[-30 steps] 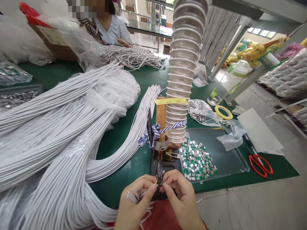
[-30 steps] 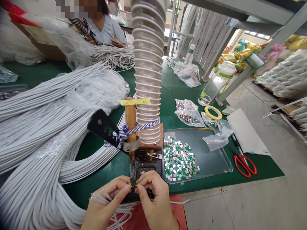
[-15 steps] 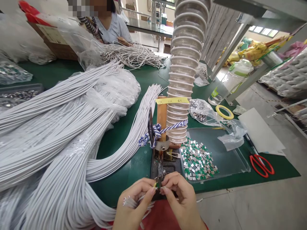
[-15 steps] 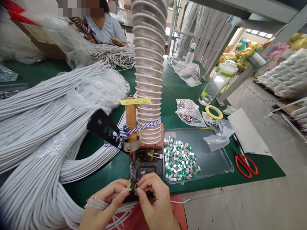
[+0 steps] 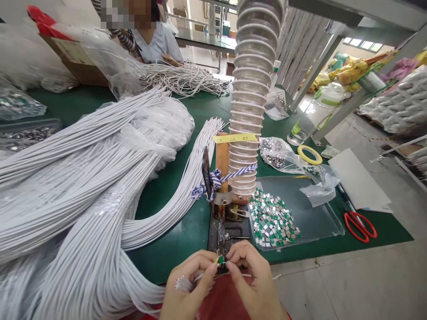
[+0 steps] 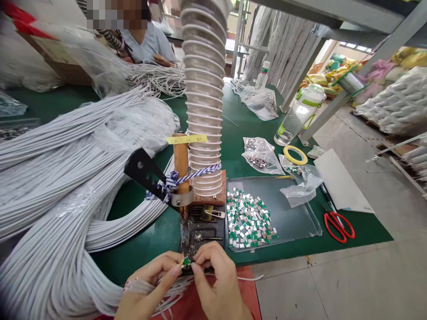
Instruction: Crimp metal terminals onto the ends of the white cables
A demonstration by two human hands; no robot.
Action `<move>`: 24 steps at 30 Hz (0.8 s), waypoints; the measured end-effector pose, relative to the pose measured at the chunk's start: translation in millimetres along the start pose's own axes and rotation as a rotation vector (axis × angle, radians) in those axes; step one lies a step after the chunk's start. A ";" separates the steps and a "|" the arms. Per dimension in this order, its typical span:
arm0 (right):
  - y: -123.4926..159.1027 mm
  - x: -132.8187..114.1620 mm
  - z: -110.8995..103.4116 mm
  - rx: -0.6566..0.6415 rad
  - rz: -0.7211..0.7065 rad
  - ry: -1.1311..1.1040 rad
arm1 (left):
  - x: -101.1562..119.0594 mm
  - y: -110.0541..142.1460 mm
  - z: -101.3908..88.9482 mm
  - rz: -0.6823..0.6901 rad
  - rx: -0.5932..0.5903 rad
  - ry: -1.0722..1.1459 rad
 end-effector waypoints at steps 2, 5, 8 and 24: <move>-1.7 1.3 0.7 0.027 -0.009 -0.020 | 1.3 -3.0 -0.8 0.018 -0.012 -0.020; -5.5 2.0 1.5 0.039 -0.010 -0.050 | 4.1 -7.0 -4.5 0.037 0.022 -0.029; -9.1 0.6 0.1 0.054 -0.009 -0.072 | 7.7 -10.4 -7.4 0.041 0.073 -0.034; -9.7 1.3 -5.3 0.036 0.004 -0.138 | 8.5 -7.3 -9.4 -0.003 0.048 -0.025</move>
Point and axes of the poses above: each hand's wrist, its own y-axis away from the middle knuckle, its own z-axis out of the palm, x = y × z, the point moved 6 cm from there along -y, towards the middle knuckle, and after that the axes turned 15 degrees about -x, right-handed, at the moved point
